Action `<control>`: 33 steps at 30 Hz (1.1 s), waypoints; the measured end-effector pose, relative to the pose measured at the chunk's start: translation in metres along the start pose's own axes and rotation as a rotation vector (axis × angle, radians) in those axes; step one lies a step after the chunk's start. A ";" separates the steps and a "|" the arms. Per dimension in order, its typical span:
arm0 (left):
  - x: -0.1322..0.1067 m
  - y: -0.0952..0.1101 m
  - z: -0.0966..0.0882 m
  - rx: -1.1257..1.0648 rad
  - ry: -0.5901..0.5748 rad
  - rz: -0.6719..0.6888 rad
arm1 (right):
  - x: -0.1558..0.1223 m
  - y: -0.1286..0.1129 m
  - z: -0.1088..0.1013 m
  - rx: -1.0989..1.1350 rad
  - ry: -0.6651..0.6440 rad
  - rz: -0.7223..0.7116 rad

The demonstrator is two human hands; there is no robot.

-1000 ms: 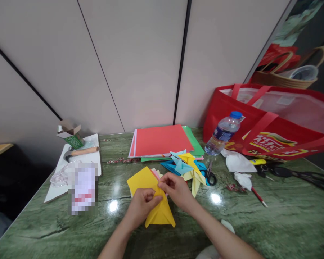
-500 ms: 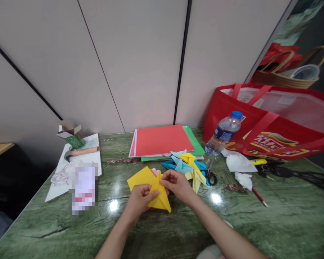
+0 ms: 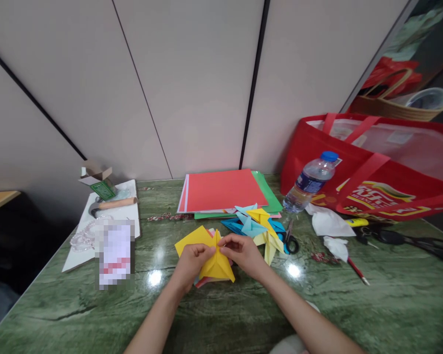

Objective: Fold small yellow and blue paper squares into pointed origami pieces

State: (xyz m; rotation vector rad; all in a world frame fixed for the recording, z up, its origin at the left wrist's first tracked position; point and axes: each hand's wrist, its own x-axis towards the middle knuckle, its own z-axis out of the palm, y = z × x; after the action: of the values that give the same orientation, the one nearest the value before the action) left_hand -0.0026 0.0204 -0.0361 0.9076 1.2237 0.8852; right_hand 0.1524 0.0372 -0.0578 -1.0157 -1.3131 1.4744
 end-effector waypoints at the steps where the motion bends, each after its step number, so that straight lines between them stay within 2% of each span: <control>1: 0.000 -0.001 0.000 0.000 0.007 0.000 | 0.000 0.000 0.000 -0.010 0.004 -0.005; 7: 0.000 -0.005 0.001 -0.008 0.031 -0.021 | -0.002 0.000 0.002 -0.061 0.026 -0.022; 19: -0.005 -0.007 0.007 -0.026 -0.021 -0.057 | -0.003 -0.004 -0.001 -0.135 0.039 -0.066; 33: -0.007 -0.004 0.012 -0.071 0.035 -0.058 | -0.004 -0.004 -0.001 -0.159 0.054 -0.081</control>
State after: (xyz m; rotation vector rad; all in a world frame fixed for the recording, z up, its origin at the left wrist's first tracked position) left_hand 0.0086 0.0112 -0.0362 0.7992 1.2347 0.8962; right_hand 0.1546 0.0342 -0.0536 -1.0837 -1.4333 1.2894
